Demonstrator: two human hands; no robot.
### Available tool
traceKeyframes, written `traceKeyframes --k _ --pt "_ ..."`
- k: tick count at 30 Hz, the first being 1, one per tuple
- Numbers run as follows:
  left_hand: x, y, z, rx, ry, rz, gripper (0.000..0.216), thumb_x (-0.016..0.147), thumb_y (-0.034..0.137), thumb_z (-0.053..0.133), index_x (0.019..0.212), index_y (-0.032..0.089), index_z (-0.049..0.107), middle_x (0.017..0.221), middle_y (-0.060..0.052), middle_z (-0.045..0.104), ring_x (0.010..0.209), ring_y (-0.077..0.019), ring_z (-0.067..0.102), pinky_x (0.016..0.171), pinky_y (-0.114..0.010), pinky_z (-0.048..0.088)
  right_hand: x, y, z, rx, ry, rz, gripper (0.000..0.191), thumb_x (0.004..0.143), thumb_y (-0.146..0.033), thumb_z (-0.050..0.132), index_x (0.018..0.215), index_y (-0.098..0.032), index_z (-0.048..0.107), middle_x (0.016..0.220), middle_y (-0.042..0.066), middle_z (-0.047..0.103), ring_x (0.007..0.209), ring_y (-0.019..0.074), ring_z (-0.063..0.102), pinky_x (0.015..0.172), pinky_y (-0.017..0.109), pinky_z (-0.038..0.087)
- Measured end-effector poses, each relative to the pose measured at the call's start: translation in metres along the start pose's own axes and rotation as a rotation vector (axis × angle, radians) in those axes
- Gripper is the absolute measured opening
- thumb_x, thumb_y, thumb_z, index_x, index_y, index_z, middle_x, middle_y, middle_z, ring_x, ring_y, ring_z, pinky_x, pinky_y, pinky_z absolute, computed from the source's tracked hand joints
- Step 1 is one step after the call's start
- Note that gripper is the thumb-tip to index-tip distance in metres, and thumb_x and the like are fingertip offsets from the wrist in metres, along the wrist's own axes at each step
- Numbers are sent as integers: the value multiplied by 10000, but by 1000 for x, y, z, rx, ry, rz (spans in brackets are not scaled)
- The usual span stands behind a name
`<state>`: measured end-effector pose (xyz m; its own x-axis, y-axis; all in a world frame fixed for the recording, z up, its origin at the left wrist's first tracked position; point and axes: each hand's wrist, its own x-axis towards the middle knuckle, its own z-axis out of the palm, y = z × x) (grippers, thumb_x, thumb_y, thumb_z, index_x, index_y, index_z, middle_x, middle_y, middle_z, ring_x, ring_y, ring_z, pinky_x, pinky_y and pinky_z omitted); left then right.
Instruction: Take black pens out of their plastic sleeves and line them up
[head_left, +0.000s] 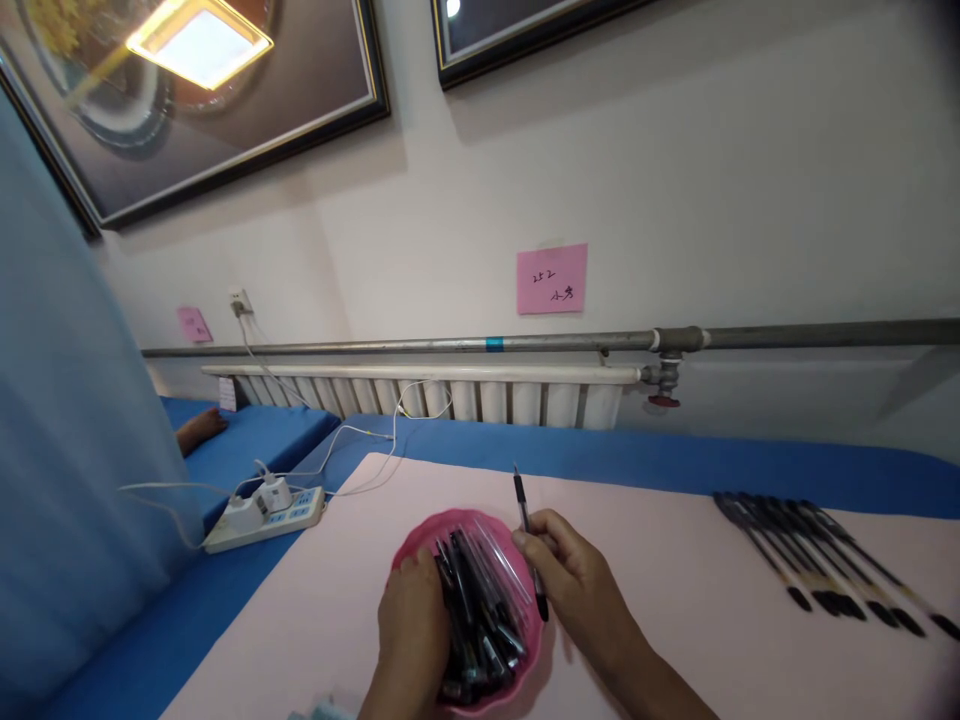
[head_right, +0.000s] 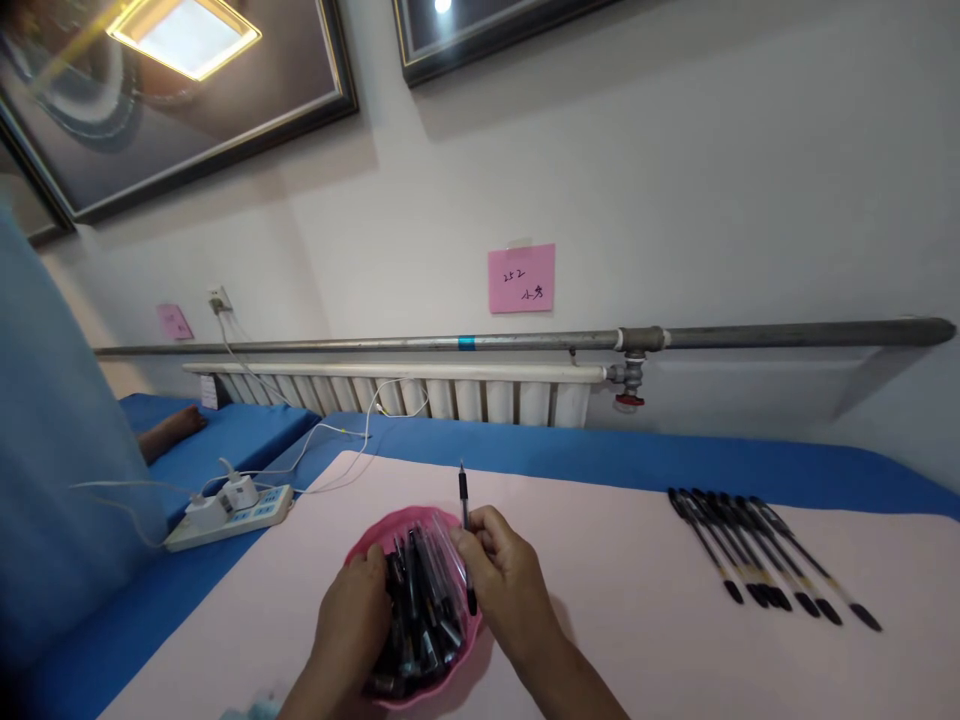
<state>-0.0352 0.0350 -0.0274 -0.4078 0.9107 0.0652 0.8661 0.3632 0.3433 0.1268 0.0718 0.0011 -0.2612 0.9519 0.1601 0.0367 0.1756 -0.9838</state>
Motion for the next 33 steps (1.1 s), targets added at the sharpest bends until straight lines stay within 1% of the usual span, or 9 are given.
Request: traceKeyframes --k 4,6,9,12,15,18,22,25,33 --pt "1 3 -2 102 -116 -21 348 787 68 308 979 97 597 959 -183 673 893 -303 621 702 -354 408 0 2 1 -5 -7 -8 213 812 -362 518 663 -220 464 545 -87 351 522 109 332 488 222 298" --pt "2 5 -3 118 -134 -29 363 796 72 293 1015 93 582 982 -190 666 902 -312 620 706 -367 410 0 2 1 -6 -13 -8 210 809 -361 516 663 -221 462 542 -90 348 514 107 327 481 221 296" --pt "1 4 -5 107 -127 -24 361 793 78 299 1031 100 570 991 -185 663 904 -311 618 706 -365 408 0 3 0 -7 -22 -8 216 804 -371 518 661 -223 453 536 -93 345 501 104 320 471 220 289" --pt "-1 0 -7 60 -118 -7 339 762 67 333 997 105 573 969 -169 669 892 -285 619 715 -341 403 0 3 0 -10 -22 -16 221 807 -379 514 666 -222 448 549 -91 346 517 106 323 483 220 291" --pt "-3 -9 -11 -23 -88 -1 340 728 69 382 1008 95 574 1006 -170 657 920 -267 602 758 -326 394 0 3 0 -11 -38 -20 232 811 -389 509 663 -219 452 552 -89 344 521 107 320 485 219 291" --pt "-3 -17 -16 -155 -43 -26 348 744 117 423 1062 121 564 1036 -136 648 945 -235 587 790 -303 389 -1 2 1 -12 -60 -19 223 820 -387 503 680 -217 468 548 -91 336 513 105 318 482 220 290" --pt "1 -25 -24 -298 -48 -64 266 739 136 446 955 166 597 909 -73 669 831 -183 596 725 -260 393 -3 0 0 -13 -64 -24 210 831 -375 495 698 -214 483 559 -89 347 522 104 325 490 220 291" --pt "3 -28 -26 -296 -36 -71 232 729 133 451 899 170 604 850 -62 668 781 -175 590 694 -254 386 -3 -1 0 -14 -58 -24 216 837 -380 489 702 -211 487 566 -85 357 536 106 333 504 221 299" --pt "3 -26 -22 -215 -33 -1 253 730 106 435 885 193 613 874 -34 682 809 -166 595 684 -244 369 -1 0 0 -28 -60 -1 204 811 -390 513 704 -216 505 552 -82 395 519 110 356 488 220 310"
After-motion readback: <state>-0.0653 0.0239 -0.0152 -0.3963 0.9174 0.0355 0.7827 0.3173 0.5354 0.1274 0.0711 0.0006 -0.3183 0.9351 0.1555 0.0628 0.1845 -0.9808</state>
